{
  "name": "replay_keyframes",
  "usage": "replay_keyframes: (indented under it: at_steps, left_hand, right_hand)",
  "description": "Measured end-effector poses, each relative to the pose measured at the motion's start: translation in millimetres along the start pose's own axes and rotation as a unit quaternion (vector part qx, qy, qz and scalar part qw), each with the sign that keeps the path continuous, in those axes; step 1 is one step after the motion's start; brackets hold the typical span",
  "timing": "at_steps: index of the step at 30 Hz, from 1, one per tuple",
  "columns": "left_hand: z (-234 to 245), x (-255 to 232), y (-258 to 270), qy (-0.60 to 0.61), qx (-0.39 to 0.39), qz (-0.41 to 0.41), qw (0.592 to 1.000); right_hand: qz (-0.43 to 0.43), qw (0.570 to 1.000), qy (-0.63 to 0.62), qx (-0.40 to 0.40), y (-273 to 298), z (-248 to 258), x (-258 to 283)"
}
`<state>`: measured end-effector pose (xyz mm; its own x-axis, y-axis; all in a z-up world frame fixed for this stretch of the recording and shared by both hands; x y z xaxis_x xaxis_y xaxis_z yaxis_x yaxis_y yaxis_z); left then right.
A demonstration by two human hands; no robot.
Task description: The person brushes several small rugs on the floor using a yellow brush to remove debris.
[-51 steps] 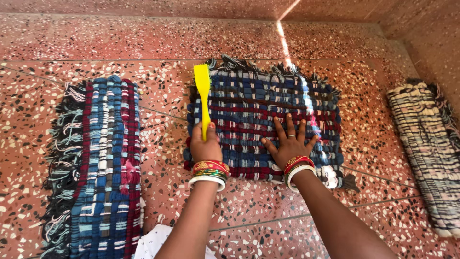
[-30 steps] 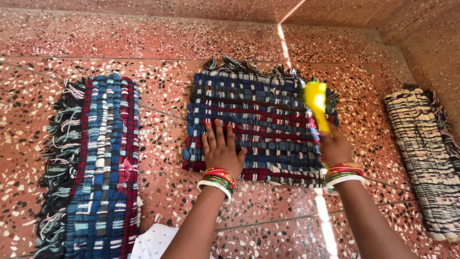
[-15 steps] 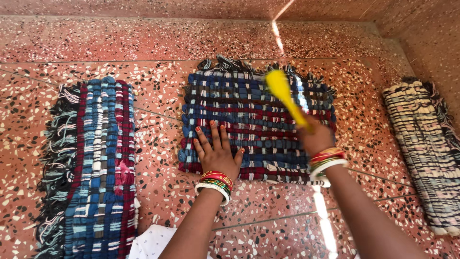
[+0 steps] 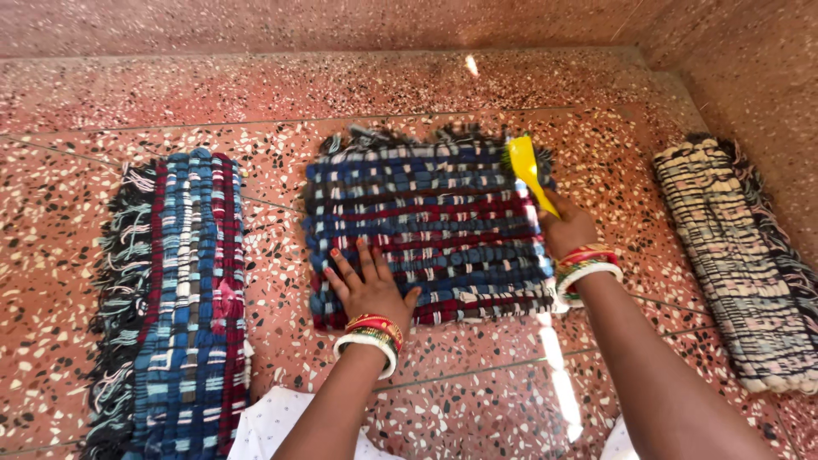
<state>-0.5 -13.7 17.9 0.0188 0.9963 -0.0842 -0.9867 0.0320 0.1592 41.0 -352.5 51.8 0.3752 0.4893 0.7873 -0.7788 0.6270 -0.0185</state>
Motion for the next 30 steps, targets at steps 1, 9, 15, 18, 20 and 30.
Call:
replay_keyframes:
  at_steps: [1,9,15,18,20,30]
  left_hand:
    - [9,-1,0,0.005,-0.026,-0.01,1.0]
    - [-2,17,-37,0.015,-0.092,-0.059,0.994]
    - [-7,19,-37,0.003,-0.131,-0.054,0.99]
    - [-6,19,-36,0.012,-0.169,-0.056,0.984]
    - [-7,20,-36,0.013,-0.175,-0.055,0.983]
    - [-12,22,-43,0.016,-0.182,-0.049,0.982]
  right_hand:
    - [0.017,1.0,0.012,0.003,7,-6,14]
    - [0.164,0.973,0.112,0.117,84,-72,38]
    - [0.025,0.998,0.04,-0.035,5,36,-38]
    - [0.093,0.991,-0.002,-0.091,3,42,-37]
    - [0.122,0.985,0.083,-0.094,20,16,-32]
    - [0.1,0.989,0.084,0.065,79,-14,-24]
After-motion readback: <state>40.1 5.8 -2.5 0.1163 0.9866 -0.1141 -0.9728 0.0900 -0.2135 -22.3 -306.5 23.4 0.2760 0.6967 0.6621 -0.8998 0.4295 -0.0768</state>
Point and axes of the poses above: each hand's wrist, its own y-axis away from the middle knuckle, its own z-axis out of the back of the hand, x = y × z, the point moved 7 cm from there along -y, towards the middle knuckle, and after that the axes turned 15 degrees about -x, right-handed, at the moved point
